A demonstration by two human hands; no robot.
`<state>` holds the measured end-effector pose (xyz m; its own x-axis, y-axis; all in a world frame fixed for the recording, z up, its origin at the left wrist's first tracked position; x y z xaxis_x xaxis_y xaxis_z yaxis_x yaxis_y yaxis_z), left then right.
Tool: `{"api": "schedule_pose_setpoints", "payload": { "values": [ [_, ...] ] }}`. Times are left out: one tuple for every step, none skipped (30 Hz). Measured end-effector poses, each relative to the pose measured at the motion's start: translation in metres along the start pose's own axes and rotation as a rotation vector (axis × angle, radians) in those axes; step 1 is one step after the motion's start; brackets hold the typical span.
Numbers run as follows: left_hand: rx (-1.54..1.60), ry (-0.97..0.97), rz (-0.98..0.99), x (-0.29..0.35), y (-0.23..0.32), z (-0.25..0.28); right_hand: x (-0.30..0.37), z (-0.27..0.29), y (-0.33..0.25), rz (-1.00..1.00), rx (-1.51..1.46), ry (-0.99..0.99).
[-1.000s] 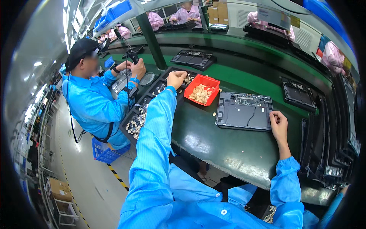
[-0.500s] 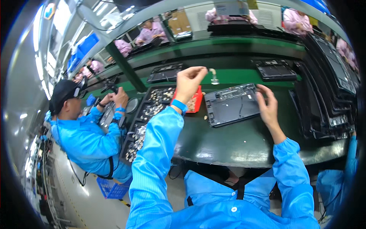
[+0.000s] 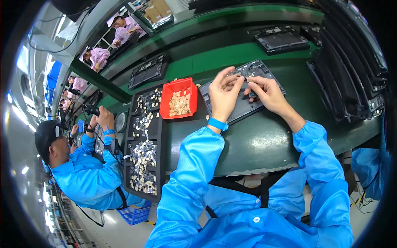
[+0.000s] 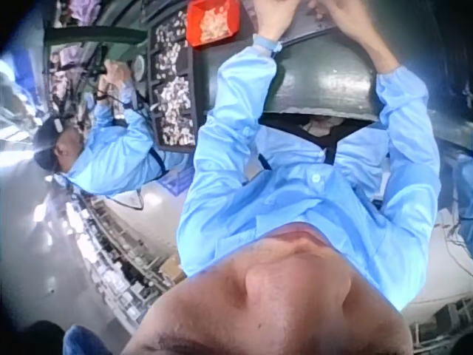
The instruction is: The person connects circuit boards and routes ribbon cables inside an electronic device housing by hand, attaching small connectors to link the components.
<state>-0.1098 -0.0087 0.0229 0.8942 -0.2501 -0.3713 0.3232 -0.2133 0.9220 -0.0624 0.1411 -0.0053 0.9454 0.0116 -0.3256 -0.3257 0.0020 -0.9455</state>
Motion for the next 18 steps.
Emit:
{"api": "schedule_pose_setpoints", "payload": {
  "values": [
    [-0.007,-0.013,0.014,0.000,-0.001,-0.001,0.003,0.000,0.001,-0.009,-0.011,0.015],
    [-0.041,-0.004,-0.005,0.000,0.001,0.001,0.004,-0.002,-0.006,-0.006,0.002,0.012],
    [-0.072,0.005,-0.026,-0.001,0.001,0.002,0.005,-0.003,-0.009,-0.002,0.019,0.009],
    [-0.072,0.001,-0.021,-0.002,-0.002,0.003,0.002,-0.001,-0.009,0.025,0.093,-0.011],
    [-0.086,-0.011,-0.018,0.001,-0.007,0.004,0.002,-0.001,-0.007,0.018,0.092,-0.014],
    [-0.098,-0.022,-0.016,0.003,-0.011,0.004,0.002,-0.001,-0.008,0.012,0.085,-0.007],
    [-0.110,-0.030,-0.015,0.004,-0.015,0.005,0.002,-0.002,-0.009,0.007,0.079,-0.003],
    [-0.143,-0.066,-0.003,0.005,-0.011,0.003,0.003,-0.004,-0.012,-0.005,0.058,-0.019],
    [-0.138,-0.056,0.001,0.005,-0.011,0.006,0.003,-0.006,-0.008,-0.011,0.062,-0.028],
    [-0.122,-0.089,0.013,0.005,-0.012,0.006,0.003,-0.006,-0.005,-0.007,0.007,-0.031],
    [-0.102,-0.122,0.021,0.004,-0.012,0.004,0.002,-0.004,-0.004,0.000,-0.042,-0.035],
    [-0.024,-0.153,0.069,0.005,-0.017,0.003,0.001,-0.003,-0.002,-0.006,-0.054,-0.040],
    [-0.017,-0.138,0.066,0.004,-0.017,0.004,0.002,-0.003,0.000,-0.009,-0.046,-0.055],
    [-0.017,-0.162,0.092,0.005,-0.018,0.006,0.001,-0.004,0.001,0.038,-0.003,-0.045],
    [-0.019,-0.187,0.119,0.006,-0.018,0.007,0.001,-0.006,0.000,0.085,0.038,-0.035],
    [-0.028,-0.174,0.112,0.006,-0.017,0.011,0.000,-0.009,0.001,0.086,0.042,-0.030],
    [-0.034,-0.161,0.114,0.006,-0.015,0.012,0.001,-0.010,0.001,0.084,0.035,-0.042],
    [-0.109,-0.141,0.067,0.005,-0.011,0.013,0.001,-0.010,0.000,0.076,0.074,-0.031]
  ]
}}
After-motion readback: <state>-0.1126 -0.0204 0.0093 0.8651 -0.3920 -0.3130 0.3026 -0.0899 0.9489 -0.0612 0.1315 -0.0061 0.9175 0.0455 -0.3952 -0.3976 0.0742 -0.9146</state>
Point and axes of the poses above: each hand's wrist, its own x-axis away from the middle knuckle, its own z-axis out of the back of the hand, y = z × x, the point moved 7 cm from there along -x, towards the middle knuckle
